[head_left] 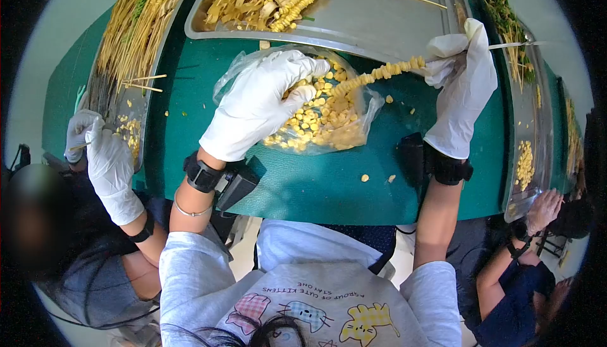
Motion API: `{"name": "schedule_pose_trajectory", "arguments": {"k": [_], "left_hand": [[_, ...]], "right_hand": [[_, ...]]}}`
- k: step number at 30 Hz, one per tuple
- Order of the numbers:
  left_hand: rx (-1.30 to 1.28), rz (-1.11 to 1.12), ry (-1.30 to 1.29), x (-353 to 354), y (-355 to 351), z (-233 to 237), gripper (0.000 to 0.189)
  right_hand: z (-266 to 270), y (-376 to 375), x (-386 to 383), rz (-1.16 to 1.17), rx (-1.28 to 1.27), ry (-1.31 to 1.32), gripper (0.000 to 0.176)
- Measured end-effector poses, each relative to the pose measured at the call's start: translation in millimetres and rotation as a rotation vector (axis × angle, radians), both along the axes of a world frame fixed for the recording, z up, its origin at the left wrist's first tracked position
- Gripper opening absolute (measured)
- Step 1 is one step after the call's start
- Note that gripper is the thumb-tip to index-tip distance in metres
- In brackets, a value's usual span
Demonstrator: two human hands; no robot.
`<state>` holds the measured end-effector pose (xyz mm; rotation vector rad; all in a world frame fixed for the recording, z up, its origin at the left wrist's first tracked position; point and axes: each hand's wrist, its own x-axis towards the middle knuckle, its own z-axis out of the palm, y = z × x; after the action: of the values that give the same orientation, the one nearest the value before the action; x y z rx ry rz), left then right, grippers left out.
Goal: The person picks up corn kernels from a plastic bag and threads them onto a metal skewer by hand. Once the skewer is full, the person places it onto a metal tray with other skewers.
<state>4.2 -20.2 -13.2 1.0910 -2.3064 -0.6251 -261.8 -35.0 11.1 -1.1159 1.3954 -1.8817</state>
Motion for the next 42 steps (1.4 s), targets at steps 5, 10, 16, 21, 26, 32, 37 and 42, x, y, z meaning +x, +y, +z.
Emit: {"name": "schedule_pose_trajectory", "arguments": {"k": [5,10,16,21,26,32,37,42], "left_hand": [[-0.152,0.021,-0.154,-3,3,6,0.038],[-0.19,0.024,-0.162,-1,2,-3,0.038],[-0.2,0.029,-0.167,0,3,2,0.032],[-0.186,0.054,-0.202,-1,4,2,0.037],[-0.165,0.011,-0.223,2,6,4,0.041],[-0.146,0.019,-0.24,3,5,1,0.039],[-0.215,0.04,-0.217,5,5,-5,0.037],[-0.222,0.048,-0.206,3,6,-5,0.036]], "right_hand": [[14,10,12,0.038,0.016,0.041,0.051],[18,21,27,0.137,-0.037,0.083,0.048],[14,25,30,0.211,-0.05,0.188,0.039],[13,26,33,0.282,-0.088,0.274,0.039],[11,27,35,0.297,-0.16,0.281,0.039],[14,26,38,0.283,-0.11,0.318,0.039],[16,24,41,0.282,-0.095,0.331,0.037],[22,23,41,0.309,-0.075,0.368,0.035]]}}
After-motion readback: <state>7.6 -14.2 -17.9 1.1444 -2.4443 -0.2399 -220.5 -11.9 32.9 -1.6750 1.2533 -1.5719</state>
